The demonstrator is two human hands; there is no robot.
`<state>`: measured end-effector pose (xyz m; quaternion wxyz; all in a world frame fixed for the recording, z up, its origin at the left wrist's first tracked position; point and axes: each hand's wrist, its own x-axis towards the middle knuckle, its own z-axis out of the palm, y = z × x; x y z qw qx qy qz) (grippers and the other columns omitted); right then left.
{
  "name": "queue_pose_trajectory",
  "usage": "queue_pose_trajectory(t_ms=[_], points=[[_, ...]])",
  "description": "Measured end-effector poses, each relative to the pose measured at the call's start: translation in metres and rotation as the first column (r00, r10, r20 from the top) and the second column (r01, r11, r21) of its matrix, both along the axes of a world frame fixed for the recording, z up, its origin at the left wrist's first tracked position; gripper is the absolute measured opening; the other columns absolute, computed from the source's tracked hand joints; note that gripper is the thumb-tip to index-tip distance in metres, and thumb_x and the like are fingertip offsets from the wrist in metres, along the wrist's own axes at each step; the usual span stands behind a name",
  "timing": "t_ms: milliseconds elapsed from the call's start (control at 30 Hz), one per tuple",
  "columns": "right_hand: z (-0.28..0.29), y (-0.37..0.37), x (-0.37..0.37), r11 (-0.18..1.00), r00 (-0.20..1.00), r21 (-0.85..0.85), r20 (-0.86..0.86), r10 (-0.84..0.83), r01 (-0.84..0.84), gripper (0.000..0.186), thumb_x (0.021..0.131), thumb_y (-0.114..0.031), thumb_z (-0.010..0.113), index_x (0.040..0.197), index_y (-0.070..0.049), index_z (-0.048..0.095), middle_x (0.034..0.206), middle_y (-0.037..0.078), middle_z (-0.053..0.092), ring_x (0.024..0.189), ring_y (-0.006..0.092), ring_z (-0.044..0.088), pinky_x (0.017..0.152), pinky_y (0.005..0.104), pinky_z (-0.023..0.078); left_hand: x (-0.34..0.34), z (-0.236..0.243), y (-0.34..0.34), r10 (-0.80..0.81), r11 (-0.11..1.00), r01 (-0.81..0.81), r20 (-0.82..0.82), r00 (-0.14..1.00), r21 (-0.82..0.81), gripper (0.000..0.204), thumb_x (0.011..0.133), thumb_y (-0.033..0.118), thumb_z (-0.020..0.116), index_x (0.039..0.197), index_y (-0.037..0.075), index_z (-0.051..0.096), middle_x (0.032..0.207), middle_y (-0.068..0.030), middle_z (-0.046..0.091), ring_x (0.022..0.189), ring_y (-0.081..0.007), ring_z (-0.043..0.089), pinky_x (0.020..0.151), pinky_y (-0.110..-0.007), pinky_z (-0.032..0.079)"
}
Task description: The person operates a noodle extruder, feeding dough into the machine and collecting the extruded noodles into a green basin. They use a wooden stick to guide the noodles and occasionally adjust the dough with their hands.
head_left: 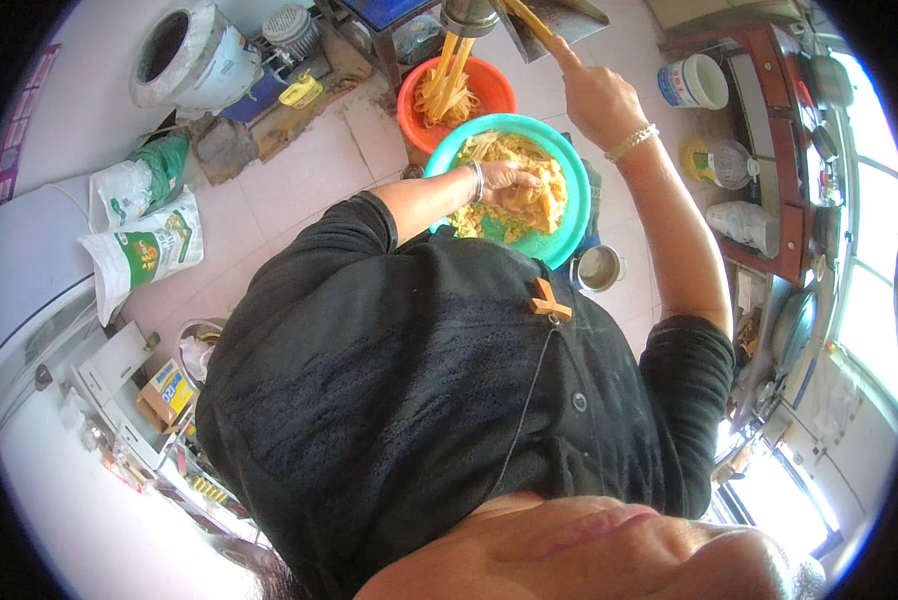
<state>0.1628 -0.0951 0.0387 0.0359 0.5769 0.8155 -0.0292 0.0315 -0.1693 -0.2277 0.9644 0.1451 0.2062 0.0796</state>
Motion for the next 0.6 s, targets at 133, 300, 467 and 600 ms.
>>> queue_pose_trajectory(t_ms=[133,300,467,600], points=[[-0.006,0.003,-0.006,0.998,0.999,-0.062,0.04,-0.013,0.016,0.057,0.098,-0.014,0.049,0.154,-0.015,0.038,0.087,0.021,0.073,0.078,0.0397,0.073,0.07,0.0519,0.059,0.004,0.005,-0.007,0.029,0.993,-0.022,0.058,0.998,-0.119,0.061,0.091,0.042,0.076,0.134,0.005,0.059,0.119,-0.0164,0.072,0.104,-0.0293,0.072,0.092,-0.05,0.06],[0.005,0.012,-0.015,0.97,0.991,-0.21,0.087,-0.103,0.12,0.056,0.09,-0.01,0.055,0.146,-0.011,0.05,0.087,0.022,0.068,0.075,0.039,0.069,0.069,0.0506,0.056,0.002,-0.001,-0.005,0.018,0.979,0.03,0.231,0.973,-0.201,0.065,0.091,0.048,0.073,0.138,0.006,0.056,0.124,-0.0175,0.068,0.108,-0.0355,0.07,0.09,-0.059,0.059],[-0.012,0.017,-0.009,0.999,0.998,-0.041,0.059,-0.014,0.016,0.065,0.095,-0.01,0.048,0.158,-0.011,0.032,0.079,0.019,0.071,0.071,0.0373,0.071,0.064,0.0514,0.057,-0.001,0.017,-0.015,0.029,0.986,0.0,0.174,0.984,-0.167,0.071,0.09,0.053,0.073,0.141,0.007,0.053,0.127,-0.0183,0.066,0.11,-0.0401,0.069,0.084,-0.064,0.059],[-0.013,0.018,-0.016,0.999,0.994,-0.029,0.104,-0.019,0.023,0.06,0.099,-0.015,0.048,0.158,-0.017,0.035,0.084,0.023,0.072,0.077,0.0409,0.073,0.071,0.0531,0.058,-0.005,0.031,-0.012,0.015,0.978,0.039,0.256,0.967,-0.205,0.057,0.086,0.039,0.081,0.129,0.008,0.062,0.118,-0.0147,0.072,0.105,-0.0322,0.072,0.089,-0.064,0.058]])
